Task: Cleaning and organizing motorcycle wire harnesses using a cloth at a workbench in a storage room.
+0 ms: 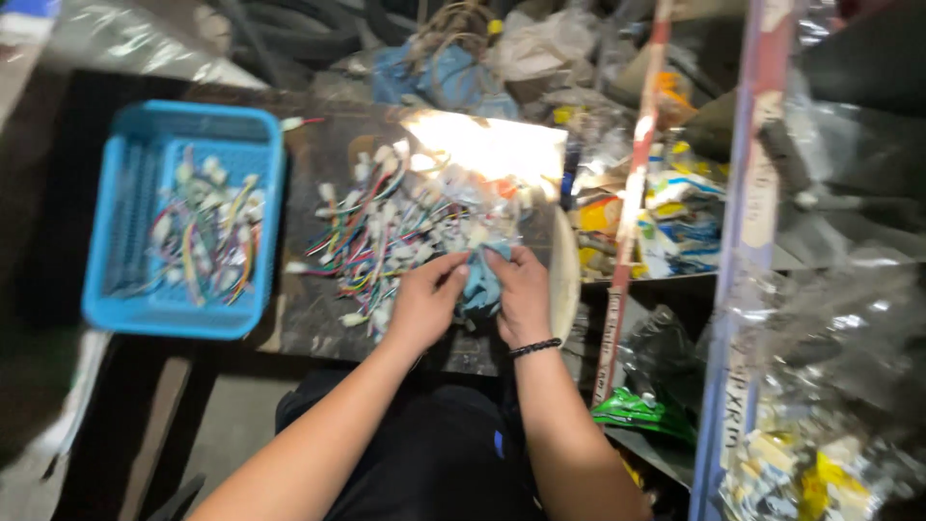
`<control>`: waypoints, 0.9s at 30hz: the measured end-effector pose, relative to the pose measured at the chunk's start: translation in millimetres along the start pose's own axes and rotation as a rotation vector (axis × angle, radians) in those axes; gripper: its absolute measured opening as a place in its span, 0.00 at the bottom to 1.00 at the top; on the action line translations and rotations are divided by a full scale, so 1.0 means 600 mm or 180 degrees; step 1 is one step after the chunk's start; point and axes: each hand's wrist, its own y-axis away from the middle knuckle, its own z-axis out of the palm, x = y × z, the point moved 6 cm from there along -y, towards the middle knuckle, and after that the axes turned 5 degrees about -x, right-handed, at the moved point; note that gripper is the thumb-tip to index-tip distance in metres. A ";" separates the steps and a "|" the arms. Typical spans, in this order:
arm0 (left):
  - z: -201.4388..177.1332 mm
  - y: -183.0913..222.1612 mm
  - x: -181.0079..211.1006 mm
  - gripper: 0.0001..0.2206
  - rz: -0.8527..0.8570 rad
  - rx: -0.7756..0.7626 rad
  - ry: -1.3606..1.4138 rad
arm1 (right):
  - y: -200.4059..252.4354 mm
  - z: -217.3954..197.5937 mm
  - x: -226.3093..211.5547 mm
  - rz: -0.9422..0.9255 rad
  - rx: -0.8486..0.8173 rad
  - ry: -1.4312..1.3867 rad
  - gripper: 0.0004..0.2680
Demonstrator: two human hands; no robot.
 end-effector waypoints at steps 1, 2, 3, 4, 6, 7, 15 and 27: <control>-0.007 0.005 -0.005 0.14 -0.0031 0.0068 -0.0016 | -0.002 0.004 0.010 0.0042 -0.0063 -0.0001 0.08; -0.005 0.006 -0.008 0.13 -0.0078 0.0066 -0.0028 | -0.004 0.001 0.015 0.0030 -0.0095 -0.0075 0.07; -0.003 0.006 -0.012 0.12 -0.0126 0.0065 -0.0040 | -0.007 -0.003 0.018 0.0018 -0.0127 -0.0149 0.06; -0.003 0.009 -0.014 0.12 -0.0114 0.0043 -0.0033 | -0.002 0.001 0.016 0.0002 -0.0107 -0.0147 0.06; -0.006 0.013 -0.023 0.12 -0.0218 0.0103 0.0001 | 0.005 0.015 0.013 0.0064 -0.0162 -0.0242 0.05; -0.002 0.011 -0.022 0.12 -0.0204 0.0104 0.0019 | 0.003 0.010 0.016 0.0048 -0.0165 -0.0226 0.05; -0.015 0.034 0.004 0.14 -0.0275 0.0137 0.0023 | -0.007 0.004 0.049 0.0043 -0.0179 0.0024 0.05; 0.008 0.011 -0.009 0.14 -0.0253 0.0028 0.0019 | -0.022 -0.018 0.053 0.0131 0.0266 -0.0258 0.07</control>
